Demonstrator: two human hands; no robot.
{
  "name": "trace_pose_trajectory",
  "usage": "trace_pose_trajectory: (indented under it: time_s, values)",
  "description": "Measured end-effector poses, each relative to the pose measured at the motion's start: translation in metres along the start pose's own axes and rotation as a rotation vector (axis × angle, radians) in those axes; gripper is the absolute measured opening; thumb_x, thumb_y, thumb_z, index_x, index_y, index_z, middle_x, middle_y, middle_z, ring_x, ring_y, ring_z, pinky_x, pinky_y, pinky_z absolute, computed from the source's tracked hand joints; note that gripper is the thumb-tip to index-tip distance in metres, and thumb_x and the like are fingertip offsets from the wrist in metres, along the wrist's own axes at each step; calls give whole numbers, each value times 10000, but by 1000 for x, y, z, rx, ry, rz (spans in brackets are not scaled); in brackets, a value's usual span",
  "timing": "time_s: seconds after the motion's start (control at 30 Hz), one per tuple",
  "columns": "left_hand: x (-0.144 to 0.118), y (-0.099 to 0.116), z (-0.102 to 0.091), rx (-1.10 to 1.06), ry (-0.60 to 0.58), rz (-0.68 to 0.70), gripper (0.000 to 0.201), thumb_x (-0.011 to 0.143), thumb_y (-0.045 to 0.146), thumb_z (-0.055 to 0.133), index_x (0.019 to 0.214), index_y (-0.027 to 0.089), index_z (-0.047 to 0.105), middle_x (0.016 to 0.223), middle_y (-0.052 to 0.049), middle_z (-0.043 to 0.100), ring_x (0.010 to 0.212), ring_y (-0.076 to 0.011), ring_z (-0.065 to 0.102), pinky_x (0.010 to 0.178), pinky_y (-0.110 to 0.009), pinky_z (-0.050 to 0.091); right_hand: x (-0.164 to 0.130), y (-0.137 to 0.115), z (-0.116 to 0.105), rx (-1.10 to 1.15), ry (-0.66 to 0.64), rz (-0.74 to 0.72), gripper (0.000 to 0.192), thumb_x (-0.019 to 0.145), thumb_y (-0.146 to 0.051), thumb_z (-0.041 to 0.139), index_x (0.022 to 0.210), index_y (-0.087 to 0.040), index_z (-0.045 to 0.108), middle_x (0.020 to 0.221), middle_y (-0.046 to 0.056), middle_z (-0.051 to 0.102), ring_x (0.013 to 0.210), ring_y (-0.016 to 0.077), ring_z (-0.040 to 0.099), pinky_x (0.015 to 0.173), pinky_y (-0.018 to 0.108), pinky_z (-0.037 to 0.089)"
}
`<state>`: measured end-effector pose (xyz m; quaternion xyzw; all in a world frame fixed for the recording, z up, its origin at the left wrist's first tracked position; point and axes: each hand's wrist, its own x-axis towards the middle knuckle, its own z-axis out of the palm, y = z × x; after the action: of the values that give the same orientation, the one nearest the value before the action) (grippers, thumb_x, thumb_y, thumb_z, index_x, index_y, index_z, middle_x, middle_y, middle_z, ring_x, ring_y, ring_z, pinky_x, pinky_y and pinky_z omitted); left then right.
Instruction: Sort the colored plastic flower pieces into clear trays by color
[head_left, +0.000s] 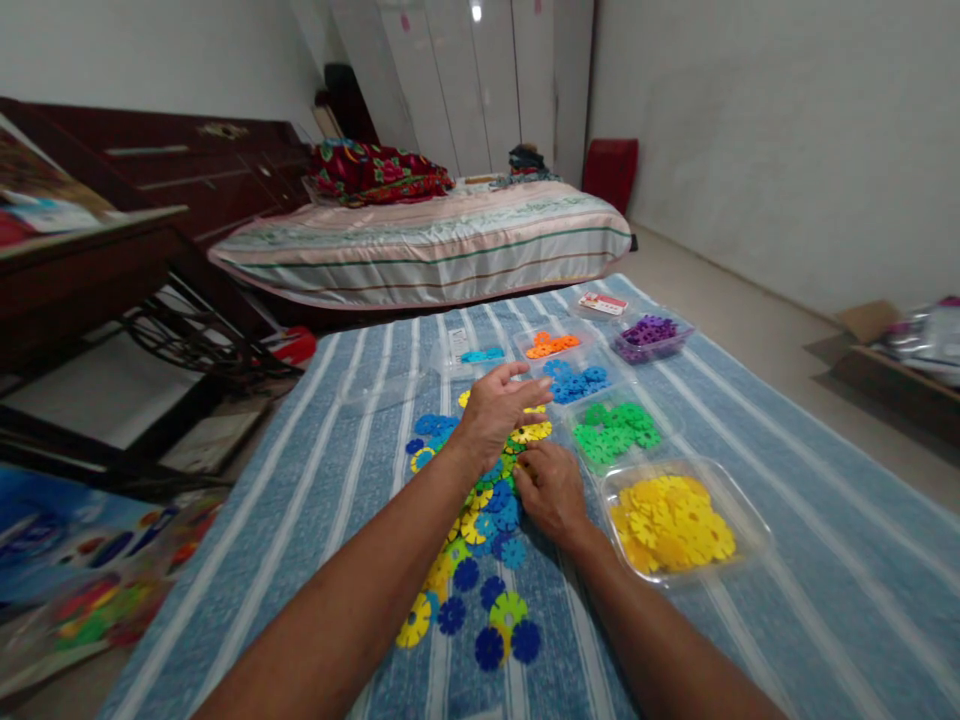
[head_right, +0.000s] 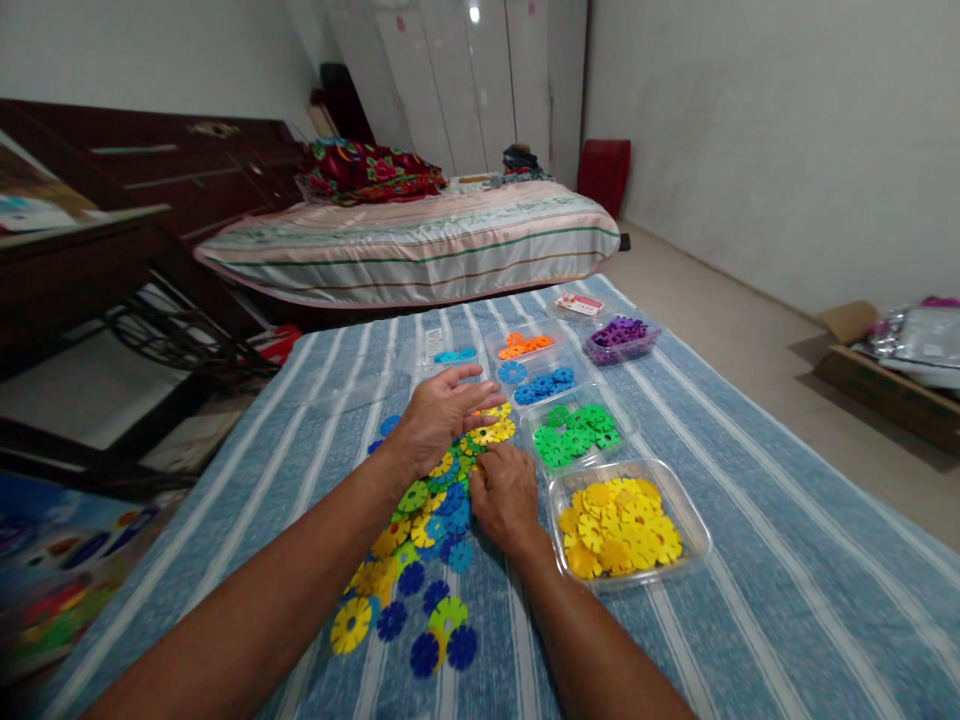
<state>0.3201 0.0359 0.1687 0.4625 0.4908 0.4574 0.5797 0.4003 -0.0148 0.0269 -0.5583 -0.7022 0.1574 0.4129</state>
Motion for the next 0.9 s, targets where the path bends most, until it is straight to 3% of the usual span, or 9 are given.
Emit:
trace_pose_trajectory:
  time_s: [0.1,0.27,0.43,0.6,0.77,0.9]
  values:
    - [-2,-7,-8,76,25,-5,411,666,357,779,968,146,597,838,-58,725,709,-171,710,620,-257,553,0,-1,0,4,4,11,139,870,-246,556,881,-192,683,1016,74,679,1000,227,572,909,366,376]
    - [-19,-39,-46,376,64,-26,271,652,390,707,759,156,623,610,6,662,544,-131,634,542,-224,479,0,-3,0,-5,5,6,124,868,-245,556,871,-201,671,1013,67,676,998,223,574,897,369,379]
    - [-47,-60,-71,597,62,13,205,734,378,612,782,179,614,587,33,614,550,-135,609,558,-239,472,-1,-4,-3,-23,22,-3,135,873,-241,540,842,-207,668,982,63,670,976,221,573,891,371,391]
    - [-82,-72,-80,1001,9,302,180,858,318,518,833,193,644,760,-14,674,714,-150,632,705,-279,519,-1,-6,-5,-21,37,-8,159,871,-224,521,828,-213,673,962,65,675,959,221,572,885,366,400]
    - [-107,-92,-82,1222,-80,717,214,889,229,505,1032,161,649,1148,-133,677,1098,-240,623,954,-403,522,-2,-3,-5,-14,17,0,149,862,-233,537,848,-203,682,988,78,677,976,229,574,896,372,393]
    - [-111,-105,-88,1374,-88,784,220,873,200,534,1060,163,643,1273,-149,615,1207,-283,562,1021,-477,494,-3,-1,-5,-12,21,-8,164,868,-236,525,847,-207,684,980,72,677,967,222,569,897,363,391]
